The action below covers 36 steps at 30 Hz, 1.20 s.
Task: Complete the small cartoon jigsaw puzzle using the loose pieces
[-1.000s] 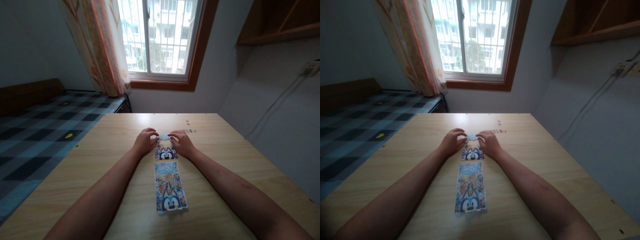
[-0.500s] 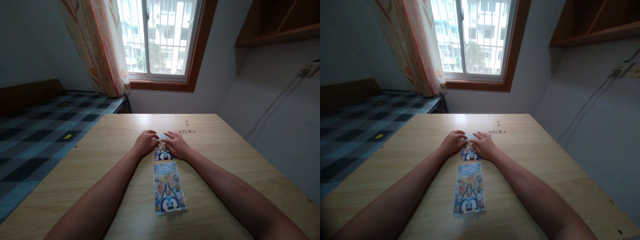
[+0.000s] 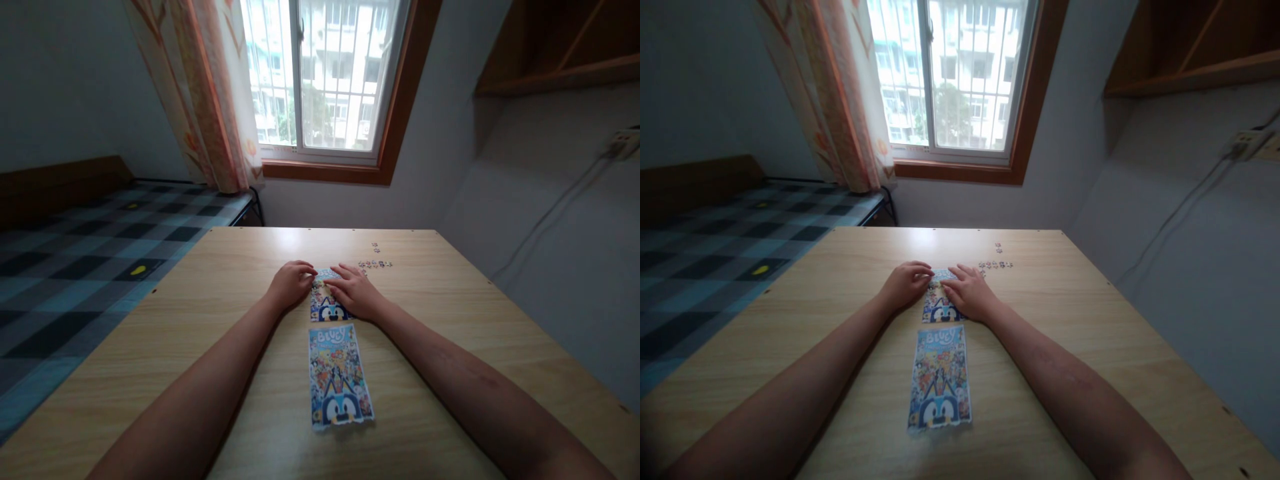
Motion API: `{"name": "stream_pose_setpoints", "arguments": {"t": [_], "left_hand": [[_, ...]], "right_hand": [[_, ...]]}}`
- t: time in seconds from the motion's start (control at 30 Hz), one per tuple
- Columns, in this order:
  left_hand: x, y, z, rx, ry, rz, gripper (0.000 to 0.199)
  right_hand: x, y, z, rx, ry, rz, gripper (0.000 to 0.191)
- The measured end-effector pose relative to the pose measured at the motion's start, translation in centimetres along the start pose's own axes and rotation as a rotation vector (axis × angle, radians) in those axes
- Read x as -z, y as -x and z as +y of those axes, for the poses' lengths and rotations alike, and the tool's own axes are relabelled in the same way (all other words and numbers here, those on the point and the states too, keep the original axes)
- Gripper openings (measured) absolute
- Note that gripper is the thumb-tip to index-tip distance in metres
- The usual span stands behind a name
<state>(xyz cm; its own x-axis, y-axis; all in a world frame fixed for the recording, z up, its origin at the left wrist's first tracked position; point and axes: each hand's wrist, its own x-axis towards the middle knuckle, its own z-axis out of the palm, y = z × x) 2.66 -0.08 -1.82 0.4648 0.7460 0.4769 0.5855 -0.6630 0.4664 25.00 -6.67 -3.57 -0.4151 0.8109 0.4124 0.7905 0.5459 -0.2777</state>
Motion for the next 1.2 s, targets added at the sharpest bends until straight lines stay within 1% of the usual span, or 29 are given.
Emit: {"name": "stream_pose_setpoints", "arguments": {"t": [0.23,0.57,0.63,0.8,0.87,1.0,1.2], "left_hand": [[-0.2,0.0,-0.1,-0.05,-0.066,-0.075,0.018],[-0.3,0.0,-0.3,-0.065,-0.078,-0.094,0.018],[-0.3,0.1,-0.2,-0.069,-0.088,-0.094,0.017],[-0.4,0.2,-0.3,-0.052,-0.114,-0.026,0.017],[-0.5,0.3,-0.3,-0.061,-0.111,-0.019,0.018],[-0.5,0.3,-0.2,-0.083,-0.11,-0.042,0.018],[-0.4,0.4,0.1,-0.076,-0.11,-0.055,0.012]], "right_hand": [[0.1,0.0,-0.1,-0.033,0.003,-0.049,0.036],[0.3,0.0,-0.6,-0.078,-0.013,-0.1,0.039],[0.3,0.0,-0.5,-0.09,-0.048,-0.051,0.04],[0.4,0.1,0.6,-0.189,-0.149,0.22,0.043],[0.4,0.0,1.1,-0.219,-0.163,0.286,0.044],[0.4,0.0,1.6,-0.232,-0.167,0.336,0.044],[0.4,0.0,1.6,-0.235,-0.183,0.338,0.044]]}}
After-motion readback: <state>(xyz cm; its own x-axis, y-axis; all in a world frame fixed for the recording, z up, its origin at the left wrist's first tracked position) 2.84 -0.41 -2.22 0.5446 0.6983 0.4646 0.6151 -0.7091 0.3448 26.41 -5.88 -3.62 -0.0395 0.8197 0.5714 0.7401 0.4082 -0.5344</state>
